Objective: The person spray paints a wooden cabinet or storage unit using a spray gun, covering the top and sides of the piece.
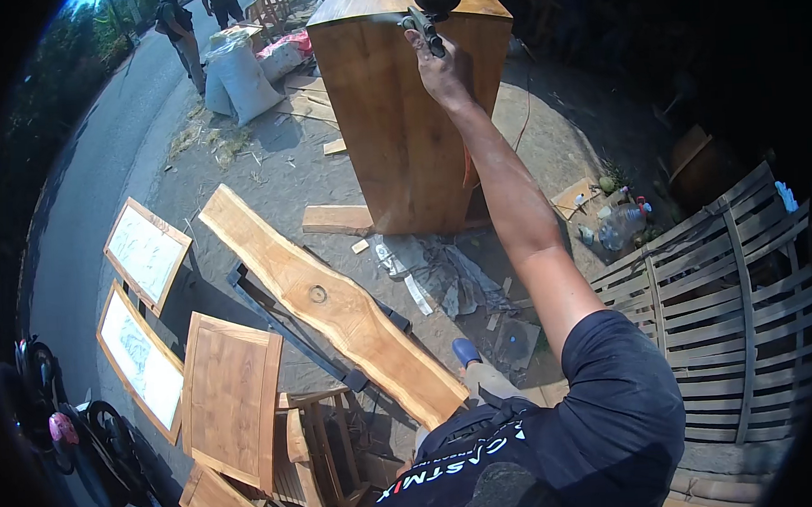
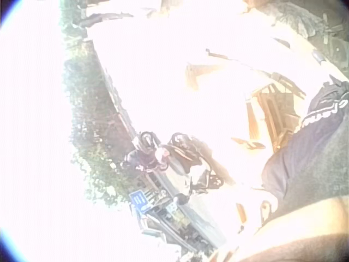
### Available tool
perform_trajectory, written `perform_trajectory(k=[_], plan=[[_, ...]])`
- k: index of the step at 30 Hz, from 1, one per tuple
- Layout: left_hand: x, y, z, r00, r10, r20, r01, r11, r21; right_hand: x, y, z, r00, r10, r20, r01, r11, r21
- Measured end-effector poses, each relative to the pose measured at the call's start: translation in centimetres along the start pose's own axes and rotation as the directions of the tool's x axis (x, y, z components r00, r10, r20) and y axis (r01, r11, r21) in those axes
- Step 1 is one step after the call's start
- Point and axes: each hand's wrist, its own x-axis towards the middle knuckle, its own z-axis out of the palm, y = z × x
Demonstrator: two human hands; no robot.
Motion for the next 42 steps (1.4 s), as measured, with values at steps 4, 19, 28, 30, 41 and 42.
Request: perform_trajectory(k=[4, 19, 28, 30, 41, 42], plan=[[-0.1, 2.5, -1.1, 1.0, -0.012, -0.007, 0.012, 1.0, -0.019, 1.0, 2.5, -7.2, 0.99, 0.135, -0.046, -0.137, 0.989, -0.049], [0.7, 17.5, 8.2, 0.995, -0.046, -0.094, 0.039, 0.996, -0.081, 5.9, 19.6, -25.6, 0.99, 0.129, 0.047, -0.134, 0.984, 0.115], [-1.3, 28.2, 13.7, 0.969, -0.129, -0.213, 0.105, 0.987, -0.12, 10.9, 28.7, -28.9, 0.902, 0.21, 0.378, -0.35, 0.867, 0.355], [-0.7, 30.3, 13.5, 0.96, -0.145, -0.238, 0.12, 0.986, -0.116, 12.0, 29.6, -28.9, 0.905, 0.163, 0.393, -0.316, 0.876, 0.364], [2.3, 37.6, 14.1, 0.93, -0.214, -0.299, 0.128, 0.951, -0.281, 4.7, 40.1, -26.5, 0.729, 0.262, 0.632, -0.526, 0.806, 0.272], [2.5, 38.9, 14.6, 0.936, -0.174, -0.304, 0.091, 0.959, -0.27, 3.3, 41.8, -26.3, 0.673, 0.304, 0.674, -0.576, 0.787, 0.221]])
